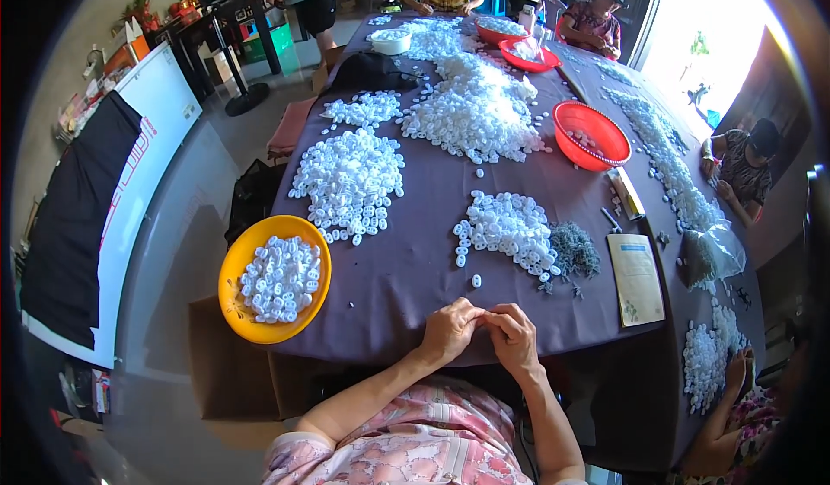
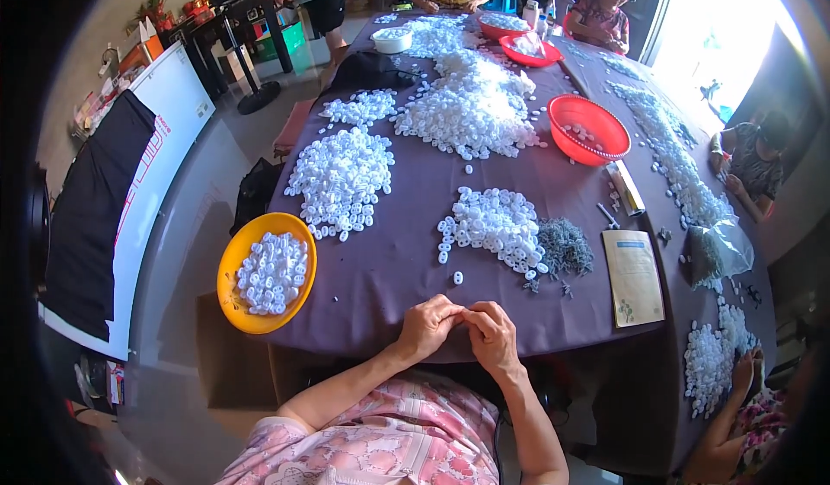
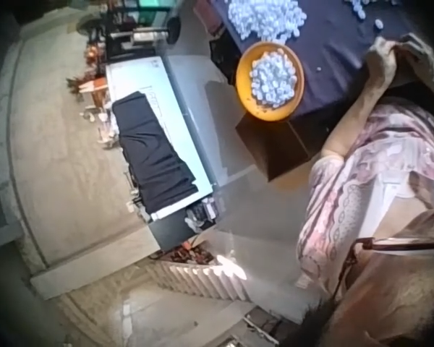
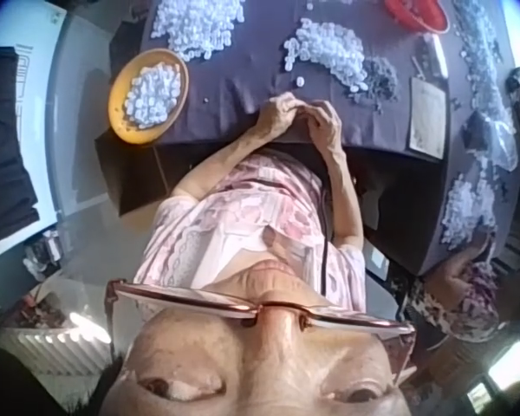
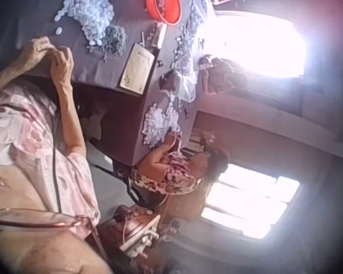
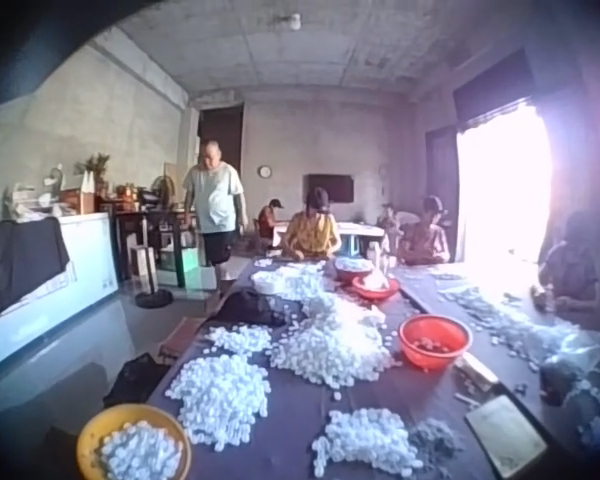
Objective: The person assembles plastic cord locks by hand, picking up plastic components and pins from the table and fitting them together.
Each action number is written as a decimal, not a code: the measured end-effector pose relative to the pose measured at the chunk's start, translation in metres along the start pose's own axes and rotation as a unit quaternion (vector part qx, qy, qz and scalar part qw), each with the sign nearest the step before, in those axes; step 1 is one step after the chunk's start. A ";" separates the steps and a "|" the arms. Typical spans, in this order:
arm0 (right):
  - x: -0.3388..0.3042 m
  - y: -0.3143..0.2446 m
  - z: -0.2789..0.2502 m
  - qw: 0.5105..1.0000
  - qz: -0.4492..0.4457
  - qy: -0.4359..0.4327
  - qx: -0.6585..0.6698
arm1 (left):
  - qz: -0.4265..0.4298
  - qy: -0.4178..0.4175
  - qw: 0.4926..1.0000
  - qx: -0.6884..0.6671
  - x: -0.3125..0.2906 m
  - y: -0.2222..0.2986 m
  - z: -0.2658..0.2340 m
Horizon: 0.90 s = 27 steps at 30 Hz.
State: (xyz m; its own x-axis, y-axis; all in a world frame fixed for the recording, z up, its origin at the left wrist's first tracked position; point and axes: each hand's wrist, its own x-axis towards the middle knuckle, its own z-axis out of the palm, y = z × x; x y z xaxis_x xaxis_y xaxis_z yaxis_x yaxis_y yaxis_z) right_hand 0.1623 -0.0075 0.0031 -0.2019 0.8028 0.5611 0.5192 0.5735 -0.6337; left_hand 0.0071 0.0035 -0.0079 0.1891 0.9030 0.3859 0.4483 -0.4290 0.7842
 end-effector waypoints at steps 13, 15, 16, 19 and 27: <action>-0.002 0.000 0.004 1.000 -0.003 0.021 -0.002 | 0.003 0.002 0.999 0.037 -0.002 0.007 -0.002; -0.002 0.000 0.003 1.000 -0.001 0.023 -0.001 | 0.007 0.007 0.999 0.032 -0.002 0.006 -0.001; -0.003 0.001 0.004 1.000 0.001 0.023 -0.001 | 0.010 0.011 1.000 0.025 -0.003 0.004 0.000; -0.003 0.001 0.005 1.000 0.005 0.019 -0.008 | 0.019 0.016 0.999 0.037 -0.003 0.003 0.001; -0.004 0.001 0.006 0.999 0.002 0.023 -0.023 | 0.012 0.021 0.999 0.035 -0.005 0.006 0.002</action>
State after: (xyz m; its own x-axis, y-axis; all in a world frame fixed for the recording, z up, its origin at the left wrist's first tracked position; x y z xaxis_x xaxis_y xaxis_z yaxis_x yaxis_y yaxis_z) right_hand 0.1586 -0.0089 -0.0028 -0.1614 0.7965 0.5827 0.5581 0.5606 -0.6117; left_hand 0.0108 -0.0035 -0.0058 0.1646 0.8904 0.4244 0.5051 -0.4456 0.7391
